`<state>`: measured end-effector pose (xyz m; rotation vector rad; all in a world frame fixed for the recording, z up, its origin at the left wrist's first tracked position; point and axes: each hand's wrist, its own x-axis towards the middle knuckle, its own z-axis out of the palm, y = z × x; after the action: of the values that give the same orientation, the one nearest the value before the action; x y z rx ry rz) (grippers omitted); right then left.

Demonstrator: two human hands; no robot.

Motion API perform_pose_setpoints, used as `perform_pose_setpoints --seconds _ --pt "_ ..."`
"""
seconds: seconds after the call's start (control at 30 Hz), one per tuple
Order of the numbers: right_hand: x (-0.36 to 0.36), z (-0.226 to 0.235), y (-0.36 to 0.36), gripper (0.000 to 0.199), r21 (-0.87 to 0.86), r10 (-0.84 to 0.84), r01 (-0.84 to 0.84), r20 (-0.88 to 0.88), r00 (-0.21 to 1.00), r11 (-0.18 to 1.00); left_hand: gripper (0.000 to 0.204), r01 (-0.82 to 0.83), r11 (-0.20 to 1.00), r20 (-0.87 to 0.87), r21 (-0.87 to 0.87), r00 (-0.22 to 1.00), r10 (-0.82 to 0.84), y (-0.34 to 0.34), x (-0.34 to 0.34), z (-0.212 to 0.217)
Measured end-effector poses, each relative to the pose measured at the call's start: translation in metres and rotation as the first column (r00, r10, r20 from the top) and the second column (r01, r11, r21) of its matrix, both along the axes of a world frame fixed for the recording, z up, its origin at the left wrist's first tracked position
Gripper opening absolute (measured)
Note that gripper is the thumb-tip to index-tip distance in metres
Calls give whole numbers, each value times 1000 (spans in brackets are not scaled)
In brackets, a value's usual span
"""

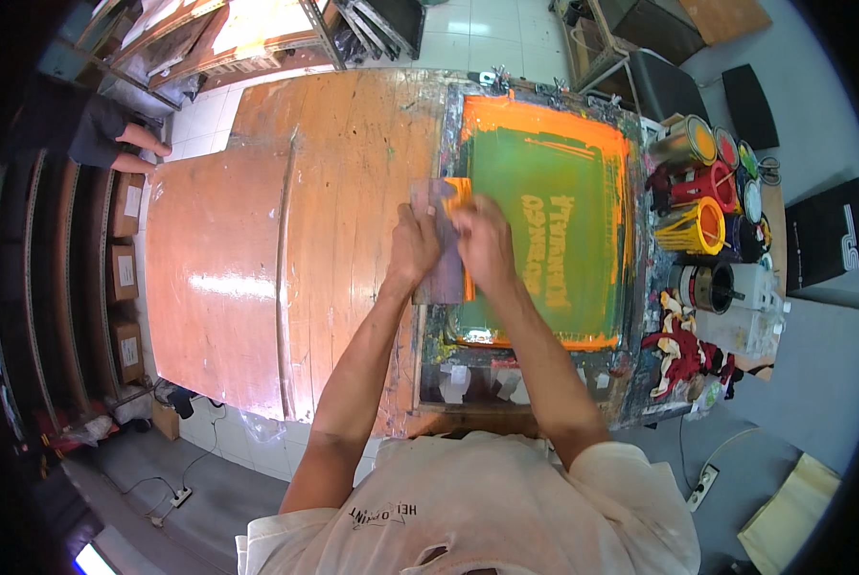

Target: The person applies ink to a screen using a squeegee, wipes the edges of the screen frame with a cloth, and cleans the squeegee tool.

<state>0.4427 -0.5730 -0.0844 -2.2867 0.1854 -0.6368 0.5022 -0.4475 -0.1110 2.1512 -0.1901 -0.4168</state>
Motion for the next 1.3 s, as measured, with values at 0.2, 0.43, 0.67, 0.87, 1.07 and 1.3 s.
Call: perform_pose_setpoints --seconds 0.2,0.43,0.67,0.87,1.07,1.3 --pt "24 -8 -3 19 -26 -128 126 -137 982 992 40 -11 1000 15 -7 1000 11 -2 5 0" --pt "42 -8 -5 13 -41 -162 159 -86 983 986 38 -16 1000 -46 -16 999 15 -3 3 3" --pt "24 -5 5 5 -58 -124 118 -124 984 991 38 -6 999 29 -51 1000 8 -1 1 -5" --pt "39 -9 0 11 -63 -157 150 -123 980 987 37 -15 1000 -16 -20 1000 15 -4 2 4" --pt "-3 14 -19 14 644 -43 210 -266 963 736 38 -6 999 41 -35 999 7 -1 3 -2" --pt "21 -10 -25 19 466 -81 183 -229 970 865 38 17 1000 7 -11 1000 -17 -5 5 -11"
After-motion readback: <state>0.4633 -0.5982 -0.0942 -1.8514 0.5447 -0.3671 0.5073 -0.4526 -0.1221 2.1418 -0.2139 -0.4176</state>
